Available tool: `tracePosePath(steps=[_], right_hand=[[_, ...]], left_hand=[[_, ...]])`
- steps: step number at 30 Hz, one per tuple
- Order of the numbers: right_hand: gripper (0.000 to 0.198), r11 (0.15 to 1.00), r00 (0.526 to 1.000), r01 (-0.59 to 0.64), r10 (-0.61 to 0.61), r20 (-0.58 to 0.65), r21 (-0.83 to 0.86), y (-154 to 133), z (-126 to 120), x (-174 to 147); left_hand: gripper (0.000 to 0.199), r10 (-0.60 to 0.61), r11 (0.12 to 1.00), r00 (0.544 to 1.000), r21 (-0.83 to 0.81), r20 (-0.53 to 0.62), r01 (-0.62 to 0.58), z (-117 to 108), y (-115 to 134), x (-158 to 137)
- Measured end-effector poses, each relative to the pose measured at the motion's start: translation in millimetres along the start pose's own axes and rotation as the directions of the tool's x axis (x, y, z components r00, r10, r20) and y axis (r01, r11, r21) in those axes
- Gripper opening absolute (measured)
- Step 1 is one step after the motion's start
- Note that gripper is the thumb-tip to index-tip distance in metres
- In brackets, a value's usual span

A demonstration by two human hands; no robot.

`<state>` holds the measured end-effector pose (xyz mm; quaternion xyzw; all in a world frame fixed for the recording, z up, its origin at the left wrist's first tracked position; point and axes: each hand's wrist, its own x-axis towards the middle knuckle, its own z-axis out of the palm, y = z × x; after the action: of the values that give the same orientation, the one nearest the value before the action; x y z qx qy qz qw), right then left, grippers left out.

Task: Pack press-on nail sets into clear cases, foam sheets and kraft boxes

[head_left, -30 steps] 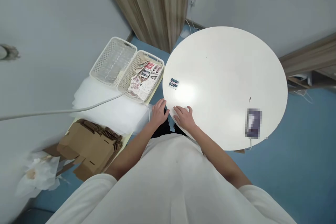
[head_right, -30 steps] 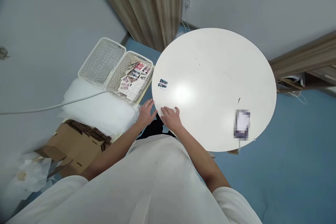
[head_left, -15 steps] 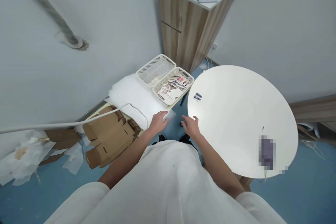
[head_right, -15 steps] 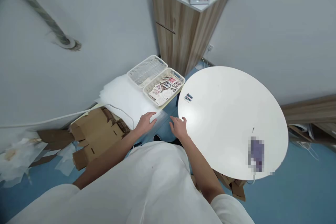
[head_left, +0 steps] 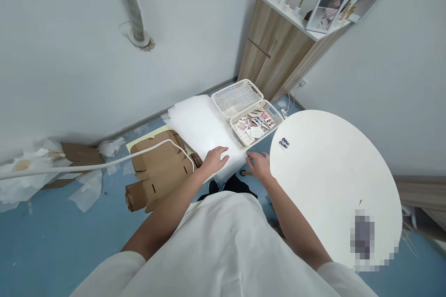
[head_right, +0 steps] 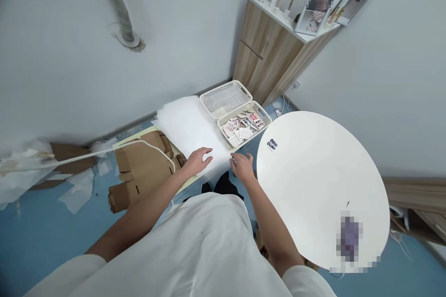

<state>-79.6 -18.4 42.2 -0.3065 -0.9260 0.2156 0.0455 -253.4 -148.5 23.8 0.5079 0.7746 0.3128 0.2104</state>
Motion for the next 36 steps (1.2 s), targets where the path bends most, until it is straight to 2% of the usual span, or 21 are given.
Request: tracePosePath(steps=[4,8,13,17,20,22,25,27,31,36], right_hand=[[0.031,1.000,1.000,-0.004,0.004,0.003,-0.010,5.5,-7.0,30.1],[0.034,1.000,1.000,0.002,-0.002,0.015,0.004,10.7,-9.8,70.5],[0.033,0.998,0.999,-0.001,-0.001,0.032,0.056,17.7,-7.6,123.9],[0.031,0.997,0.999,0.010,-0.014,0.053,0.079,20.8,-1.8,163.2],[0.033,0.992,0.993,0.033,-0.047,0.110,0.124,15.0,7.9,192.5],[0.043,0.977,0.981,0.040,-0.078,0.176,0.209,7.2,17.2,211.8],[0.059,0.923,0.954,-0.032,-0.086,0.288,0.383,-4.8,33.5,237.4],[0.063,0.886,0.939,-0.093,-0.074,0.337,0.455,-10.0,44.4,250.4],[0.058,0.869,0.916,-0.154,-0.053,0.398,0.471,-11.5,62.7,265.3],[0.051,0.871,0.880,-0.235,0.002,0.476,0.432,-9.5,78.5,270.9]], left_hand=[[0.032,-0.049,0.998,0.999,-0.050,0.011,0.049,3.5,-9.6,7.2],[0.033,-0.097,0.993,0.995,-0.066,0.014,0.098,-1.5,-16.5,26.3],[0.033,-0.151,0.988,0.989,-0.036,0.000,0.151,-12.9,-20.8,69.9],[0.034,-0.193,0.978,0.981,0.069,-0.026,0.195,-21.0,-27.5,110.8],[0.041,-0.244,0.950,0.968,0.186,-0.052,0.249,-29.7,-38.4,142.6],[0.050,-0.265,0.926,0.963,0.265,-0.058,0.271,-36.7,-48.6,164.6],[0.061,-0.333,0.883,0.942,0.334,-0.048,0.329,-45.2,-66.4,195.2],[0.064,-0.373,0.861,0.927,0.355,-0.048,0.365,-47.8,-77.1,210.8],[0.062,-0.405,0.840,0.914,0.380,-0.035,0.387,-46.5,-89.1,227.0],[0.055,-0.412,0.844,0.910,0.356,-0.049,0.401,-42.5,-89.8,232.6]])
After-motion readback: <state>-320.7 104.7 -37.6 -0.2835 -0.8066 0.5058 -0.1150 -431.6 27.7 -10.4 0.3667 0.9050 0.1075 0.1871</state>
